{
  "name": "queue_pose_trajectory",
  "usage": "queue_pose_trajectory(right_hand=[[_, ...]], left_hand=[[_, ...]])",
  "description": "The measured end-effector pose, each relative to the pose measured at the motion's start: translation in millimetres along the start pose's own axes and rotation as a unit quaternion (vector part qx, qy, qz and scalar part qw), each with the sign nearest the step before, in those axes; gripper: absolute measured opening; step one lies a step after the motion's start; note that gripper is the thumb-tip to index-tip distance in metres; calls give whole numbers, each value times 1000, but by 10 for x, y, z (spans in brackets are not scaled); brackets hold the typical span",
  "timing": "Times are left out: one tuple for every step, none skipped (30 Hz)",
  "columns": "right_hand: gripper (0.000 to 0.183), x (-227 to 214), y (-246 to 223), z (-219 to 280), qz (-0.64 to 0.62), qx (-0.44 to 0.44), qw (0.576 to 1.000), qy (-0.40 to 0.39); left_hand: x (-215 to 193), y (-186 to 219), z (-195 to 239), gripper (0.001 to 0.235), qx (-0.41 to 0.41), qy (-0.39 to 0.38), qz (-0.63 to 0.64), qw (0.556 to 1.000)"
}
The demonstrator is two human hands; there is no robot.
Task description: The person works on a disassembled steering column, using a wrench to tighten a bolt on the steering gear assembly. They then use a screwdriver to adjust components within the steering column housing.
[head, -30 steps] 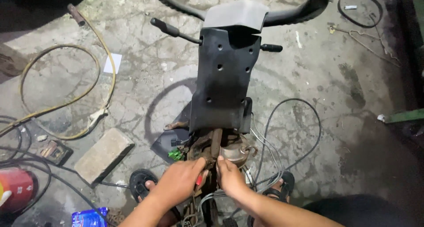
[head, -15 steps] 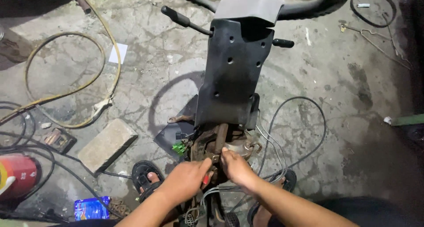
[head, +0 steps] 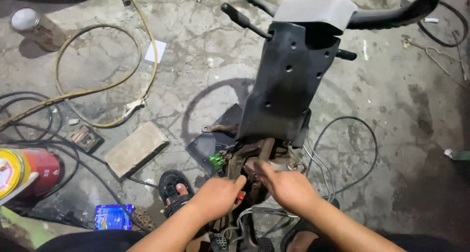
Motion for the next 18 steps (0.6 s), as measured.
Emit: queue_pose_trajectory(right_hand=[[47,-1,-31,-25,4,-17,999,26],[37,13,-76,-40,8,-35,998,51],[37,54,-94,-65,10,-39,998,48],[43,81,-94,-95,12,-31,998,52],[49,109,-89,-123,15,-23,998,57],[49,107,-132,-150,16,-24,998,55],[49,107,-133,-179,5,-4,999,50],[49,103,-131,-208,-5,16,999,45],[49,-37,-182,-206,-3,14,999,43],[48,-78,-218,-208,-14,28,999,-9],[47,-124,-254,-199,-25,42,997,-62],[47,-162,-252,-204,-25,44,997,-60],[47,-128,-233,-194,-24,56,993,-100],[48,-103,-214,-186,-21,66,988,-141],[48,-58,-253,-230,-19,65,988,-139],[47,-44,-282,-264,-15,69,992,-108],[47,-24,-310,-295,-12,72,994,-77],[47,-38,-315,-306,-11,71,994,-79]], left_hand=[[6,-16,4,33,3,8,0,1000],[26,-29,27,37,3,15,2,1000],[12,-19,39,37,0,17,5,1000],[7,-15,47,36,-1,9,4,1000],[2,-9,52,35,-3,1,3,1000],[-9,-5,60,35,-3,2,5,1000],[-17,5,67,40,-2,2,2,1000],[-30,15,70,45,-1,2,-1,1000],[-43,16,75,45,-2,5,1,1000],[-46,12,93,38,-4,2,10,1000],[-54,11,107,31,-7,-1,18,1000],[-53,6,109,31,-5,-1,16,1000],[-40,4,110,33,-2,-10,14,1000],[-31,1,112,35,-3,-16,12,1000],[-64,-18,108,35,-3,-13,11,1000],[-76,-1,115,36,2,-3,15,1000],[-83,14,121,37,7,7,18,1000],[-68,7,132,37,5,7,21,1000]])
Point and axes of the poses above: each hand's wrist, its own z-axis away from the middle knuckle, its own x-axis out of the palm, y = z × x, the point moved 9 cm from there along -z, towards the middle knuckle, and after that the axes turned 2 degrees about x, right-handed, at the moved point
